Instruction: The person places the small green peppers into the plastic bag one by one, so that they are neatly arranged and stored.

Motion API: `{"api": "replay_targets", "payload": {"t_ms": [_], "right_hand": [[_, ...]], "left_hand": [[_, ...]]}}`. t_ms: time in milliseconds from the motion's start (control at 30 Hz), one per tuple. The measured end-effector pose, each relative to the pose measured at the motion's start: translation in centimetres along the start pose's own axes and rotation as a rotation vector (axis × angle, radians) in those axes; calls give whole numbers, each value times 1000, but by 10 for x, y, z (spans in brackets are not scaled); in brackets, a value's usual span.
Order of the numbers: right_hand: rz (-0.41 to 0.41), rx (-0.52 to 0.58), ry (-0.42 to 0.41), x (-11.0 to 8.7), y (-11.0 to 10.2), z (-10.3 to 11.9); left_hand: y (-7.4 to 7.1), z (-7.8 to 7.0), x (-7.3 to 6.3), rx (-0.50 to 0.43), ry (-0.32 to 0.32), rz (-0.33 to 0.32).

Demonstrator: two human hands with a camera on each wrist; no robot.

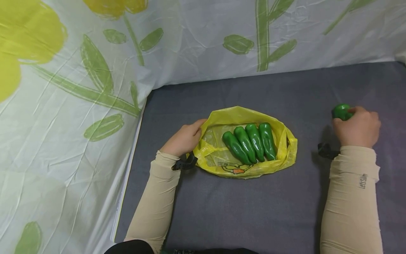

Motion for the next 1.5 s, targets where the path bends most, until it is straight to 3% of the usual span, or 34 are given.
{"api": "replay_targets", "payload": {"t_ms": [233,500,967,1500], "right_hand": [[10,-10,-2,3,0,-5],[73,6,-72,3,2,0],[88,14,-174,6,8,5],[128,28,-107,3,18,7]], "left_hand": [[0,0,0,3,-2,-6],[1,0,1,-1,-13,6],[3,0,2,8,-11,7],[1,0,2,6,-2,-5]]}}
Point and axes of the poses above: each hand's wrist, its own x-axis towards the middle knuckle, its own y-axis out of the palm, z = x × y, the point moved 9 cm from there along x, towards the middle knuckle, and after that the axes turned 10 degrees about x, right-handed, at the moved point
